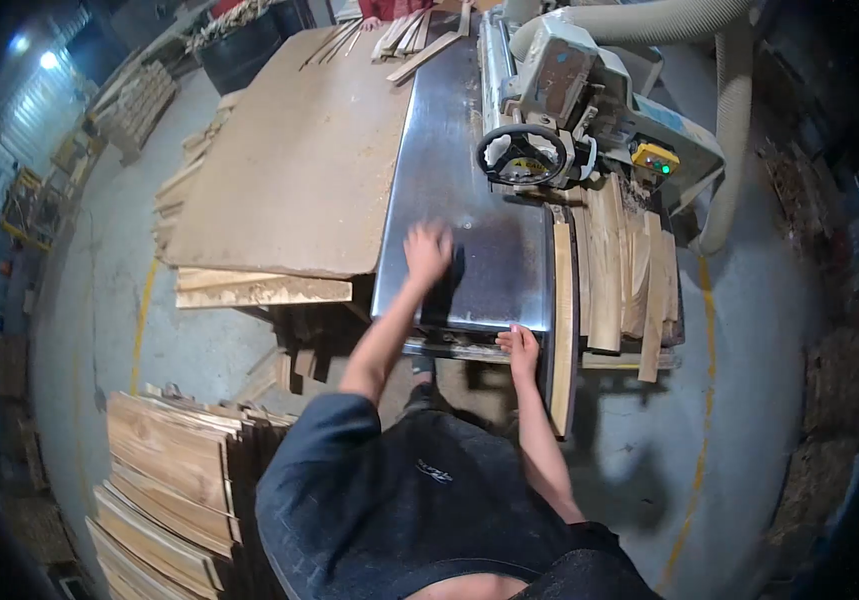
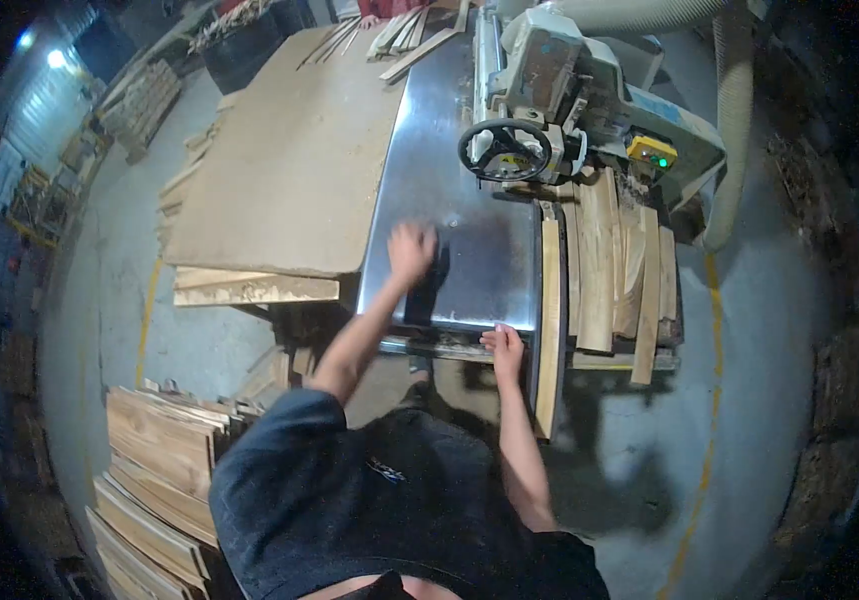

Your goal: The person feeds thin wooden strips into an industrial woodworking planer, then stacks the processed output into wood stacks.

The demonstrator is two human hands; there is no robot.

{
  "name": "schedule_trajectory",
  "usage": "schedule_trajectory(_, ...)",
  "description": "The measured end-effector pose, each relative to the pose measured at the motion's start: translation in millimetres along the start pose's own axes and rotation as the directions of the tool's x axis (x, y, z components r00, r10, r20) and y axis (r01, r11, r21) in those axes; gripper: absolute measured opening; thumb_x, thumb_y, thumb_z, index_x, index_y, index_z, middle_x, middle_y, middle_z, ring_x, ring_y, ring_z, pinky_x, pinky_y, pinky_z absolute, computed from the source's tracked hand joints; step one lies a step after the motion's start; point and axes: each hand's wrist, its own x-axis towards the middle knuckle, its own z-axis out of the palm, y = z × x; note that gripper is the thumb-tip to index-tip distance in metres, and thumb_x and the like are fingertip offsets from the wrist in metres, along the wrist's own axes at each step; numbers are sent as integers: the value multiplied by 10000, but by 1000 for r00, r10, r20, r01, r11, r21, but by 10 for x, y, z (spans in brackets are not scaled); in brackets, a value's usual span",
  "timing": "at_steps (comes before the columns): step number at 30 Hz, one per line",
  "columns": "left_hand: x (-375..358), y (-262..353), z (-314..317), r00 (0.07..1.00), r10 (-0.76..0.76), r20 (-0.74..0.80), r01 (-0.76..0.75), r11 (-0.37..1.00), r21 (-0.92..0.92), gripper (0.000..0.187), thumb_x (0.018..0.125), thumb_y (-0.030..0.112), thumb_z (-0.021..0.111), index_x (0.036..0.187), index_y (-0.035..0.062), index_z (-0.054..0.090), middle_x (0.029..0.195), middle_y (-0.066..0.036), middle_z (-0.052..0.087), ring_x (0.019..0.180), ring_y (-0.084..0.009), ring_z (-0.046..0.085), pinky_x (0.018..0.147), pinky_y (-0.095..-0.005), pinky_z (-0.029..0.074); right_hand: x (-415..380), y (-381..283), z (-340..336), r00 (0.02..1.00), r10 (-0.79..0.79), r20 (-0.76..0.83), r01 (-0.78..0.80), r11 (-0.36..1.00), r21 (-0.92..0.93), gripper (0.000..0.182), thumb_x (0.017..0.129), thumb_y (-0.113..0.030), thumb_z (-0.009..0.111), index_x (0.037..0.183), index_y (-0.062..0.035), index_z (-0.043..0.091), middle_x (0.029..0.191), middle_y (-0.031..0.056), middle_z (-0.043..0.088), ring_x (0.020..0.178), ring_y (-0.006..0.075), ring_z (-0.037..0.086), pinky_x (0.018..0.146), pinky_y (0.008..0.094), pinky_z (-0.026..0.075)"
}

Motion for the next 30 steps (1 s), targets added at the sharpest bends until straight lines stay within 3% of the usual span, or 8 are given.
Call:
schedule_trajectory(1,-609,-183,261,974,218,-62,-201,957,207,490,887,377,599,1286,93,587,1444,-227,425,1355,-403,364,1037,-542,334,-58,98,3,998,-63,16,62,997,39,271,1021,-231,500,1182,-25,569,905,97,694,775,161,691,637,243,505)
schedule_trajectory(7,-2173,-18,-173,963,244,115,-254,964,74,672,856,407,644,1444,153,442,1558,-197,260,1439,-370,247,1103,-520,243,-267,76,-56,1000,-11,20,10,999,39,242,1018,-182,487,1213,-77,583,937,73,700,793,145,686,652,231,494)
schedule_trajectory(11,-2254,-297,-298,923,361,132,-374,923,87,487,898,372,606,1294,90,582,1540,-176,312,1436,-319,273,1106,-491,255,-264,88,-61,998,54,21,-55,995,85,230,1019,-178,484,1204,-83,582,963,77,702,802,147,687,644,219,487)
schedule_trajectory(17,-2276,-132,-354,972,226,-63,-234,954,-186,237,829,223,717,1028,95,694,1436,-167,445,1331,-341,405,1062,-478,323,-362,127,-195,991,80,111,-67,991,-120,245,1023,-216,489,1182,-61,591,956,52,697,801,127,668,656,241,476)
schedule_trajectory(20,-1903,-233,-373,965,171,-198,-221,937,-270,93,804,138,712,864,67,714,1188,-135,613,1093,-334,562,937,-444,407,-680,197,-304,996,74,40,-65,978,-196,213,1019,-188,493,1084,-35,626,947,51,695,770,114,651,612,232,460)
schedule_trajectory(26,-497,-742,-315,938,-12,-346,-90,957,-276,125,822,149,701,919,71,693,1147,-144,601,1062,-332,556,907,-441,424,-1301,-101,-430,966,-139,-220,50,928,-369,296,982,-113,552,1234,40,575,975,113,678,858,172,661,775,296,536)
schedule_trajectory(29,524,-1040,-37,979,-100,-178,48,960,-276,340,808,219,719,1111,78,657,1271,-233,520,1148,-411,492,972,-489,402,-1037,-498,-295,907,-256,-333,-101,637,-764,364,954,-170,610,1258,25,567,1126,158,644,1008,241,631,882,365,507)
schedule_trajectory(30,921,-1115,103,989,-60,-138,31,979,-204,443,796,271,734,1183,87,625,1314,-242,482,1188,-415,462,990,-498,393,-825,-734,-93,819,-483,-309,-106,401,-910,406,952,-248,608,1264,9,569,1232,168,588,1113,281,572,953,406,457)
